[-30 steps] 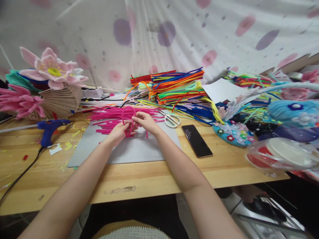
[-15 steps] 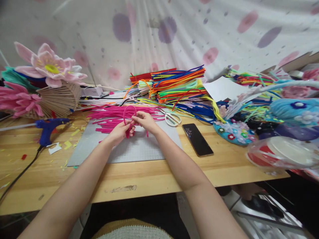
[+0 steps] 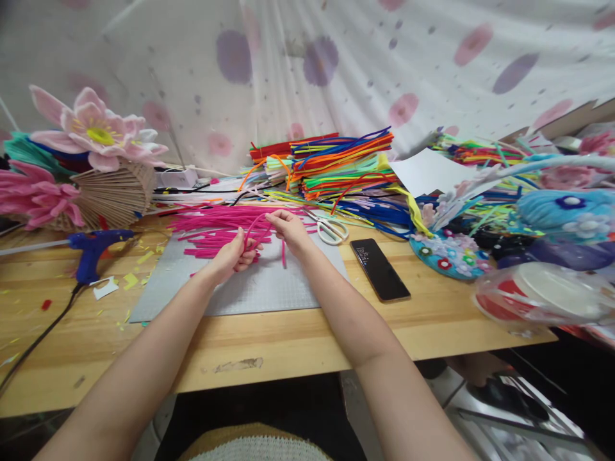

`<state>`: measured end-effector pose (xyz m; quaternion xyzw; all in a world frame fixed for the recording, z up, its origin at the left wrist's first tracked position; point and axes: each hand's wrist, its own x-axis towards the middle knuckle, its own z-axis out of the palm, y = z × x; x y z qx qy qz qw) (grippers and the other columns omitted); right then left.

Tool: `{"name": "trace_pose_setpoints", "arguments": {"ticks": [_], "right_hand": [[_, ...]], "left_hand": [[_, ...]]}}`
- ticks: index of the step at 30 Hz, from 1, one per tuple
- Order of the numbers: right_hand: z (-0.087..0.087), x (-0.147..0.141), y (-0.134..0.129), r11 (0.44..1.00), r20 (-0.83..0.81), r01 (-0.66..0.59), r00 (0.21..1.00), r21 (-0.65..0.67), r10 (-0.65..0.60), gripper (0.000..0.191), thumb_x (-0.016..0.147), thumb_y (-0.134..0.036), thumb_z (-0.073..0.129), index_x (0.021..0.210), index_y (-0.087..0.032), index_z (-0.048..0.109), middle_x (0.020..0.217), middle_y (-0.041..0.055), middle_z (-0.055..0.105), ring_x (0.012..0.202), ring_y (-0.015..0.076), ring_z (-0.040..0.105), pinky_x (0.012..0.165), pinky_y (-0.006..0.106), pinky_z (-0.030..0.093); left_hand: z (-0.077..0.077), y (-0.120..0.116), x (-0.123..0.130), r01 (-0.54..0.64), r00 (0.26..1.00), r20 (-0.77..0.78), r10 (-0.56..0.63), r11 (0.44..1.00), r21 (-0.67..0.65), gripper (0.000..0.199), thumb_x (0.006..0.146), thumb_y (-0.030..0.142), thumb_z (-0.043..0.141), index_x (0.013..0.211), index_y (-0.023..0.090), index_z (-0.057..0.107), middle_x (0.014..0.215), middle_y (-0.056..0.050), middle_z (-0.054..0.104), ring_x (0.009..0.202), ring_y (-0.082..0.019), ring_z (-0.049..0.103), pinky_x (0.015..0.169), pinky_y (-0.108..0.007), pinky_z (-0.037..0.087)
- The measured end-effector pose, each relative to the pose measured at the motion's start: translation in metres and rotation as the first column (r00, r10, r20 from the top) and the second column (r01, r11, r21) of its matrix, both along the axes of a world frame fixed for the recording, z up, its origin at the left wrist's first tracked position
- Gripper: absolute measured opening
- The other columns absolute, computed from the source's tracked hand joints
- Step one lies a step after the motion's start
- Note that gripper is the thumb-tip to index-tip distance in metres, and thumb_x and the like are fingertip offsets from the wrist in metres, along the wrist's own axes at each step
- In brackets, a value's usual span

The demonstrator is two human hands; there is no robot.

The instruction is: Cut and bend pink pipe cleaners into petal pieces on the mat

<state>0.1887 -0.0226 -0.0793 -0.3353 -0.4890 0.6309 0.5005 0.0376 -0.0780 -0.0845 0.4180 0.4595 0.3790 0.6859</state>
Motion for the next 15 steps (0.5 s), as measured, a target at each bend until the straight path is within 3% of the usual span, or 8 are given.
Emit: {"name": "trace_pose_setpoints", "arguments": {"ticks": [7,9,11,13,14,15], "right_hand": [[-0.007,-0.008,0.001,0.984,-0.12,0.17,0.977,-0.055,-0.175,0.029,0.051,-0.033,0.072,0.058,-0.018,0.047,0.042,-0.0102,0.029,0.039,0.0032,0.02,0.037,0.018,0.014],[-0.008,-0.007,0.002,0.984,-0.047,0.176,0.983,-0.036,-0.178,0.029,0.053,-0.036,0.07,0.059,-0.018,0.048,0.043,-0.0096,0.031,0.039,0.0037,0.022,0.038,0.018,0.017],[-0.007,0.003,0.008,0.987,0.136,0.159,0.978,0.022,-0.16,0.026,0.059,-0.039,0.065,0.063,-0.018,0.05,0.047,-0.0076,0.037,0.042,0.0049,0.03,0.04,0.019,0.024],[-0.004,0.025,0.015,0.976,0.418,0.165,0.884,0.14,-0.21,0.022,0.067,-0.039,0.058,0.068,-0.017,0.055,0.055,-0.0034,0.049,0.049,0.0076,0.041,0.048,0.021,0.033],[-0.001,0.039,0.02,0.947,0.557,0.204,0.77,0.247,-0.311,0.019,0.069,-0.036,0.056,0.072,-0.017,0.057,0.064,-0.0007,0.055,0.056,0.0092,0.047,0.053,0.022,0.036],[0.001,0.055,0.024,0.906,0.681,0.227,0.6,0.357,-0.419,0.017,0.07,-0.033,0.055,0.074,-0.017,0.059,0.072,0.002,0.06,0.065,0.0116,0.051,0.059,0.023,0.038]], "left_hand": [[-0.001,0.002,-0.001,-0.059,0.997,0.039,0.06,0.998,-0.02,0.021,0.08,0.032,0.051,0.071,0.012,0.052,0.048,0.009,0.021,0.036,-0.002,0.016,0.034,-0.015,0.007],[-0.002,0.001,-0.001,-0.08,0.997,0.0,0.08,0.997,0.012,0.018,0.079,0.028,0.052,0.072,0.012,0.053,0.046,0.009,0.022,0.036,-0.002,0.018,0.034,-0.015,0.008],[-0.004,0.0,-0.002,-0.108,0.993,-0.051,0.11,0.994,0.034,0.018,0.08,0.027,0.051,0.071,0.012,0.053,0.045,0.009,0.022,0.035,-0.002,0.018,0.034,-0.016,0.009],[-0.007,0.0,-0.007,-0.145,0.983,-0.101,0.15,0.988,0.056,0.019,0.08,0.028,0.051,0.07,0.012,0.053,0.043,0.009,0.023,0.034,-0.002,0.017,0.034,-0.016,0.009],[-0.008,0.001,-0.011,-0.17,0.976,-0.122,0.178,0.983,0.069,0.02,0.08,0.029,0.051,0.069,0.013,0.052,0.043,0.009,0.023,0.034,-0.002,0.018,0.034,-0.017,0.008],[-0.01,0.002,-0.015,-0.196,0.969,-0.138,0.206,0.977,0.083,0.02,0.079,0.03,0.053,0.068,0.013,0.052,0.042,0.009,0.023,0.034,-0.002,0.018,0.034,-0.017,0.008]]}}
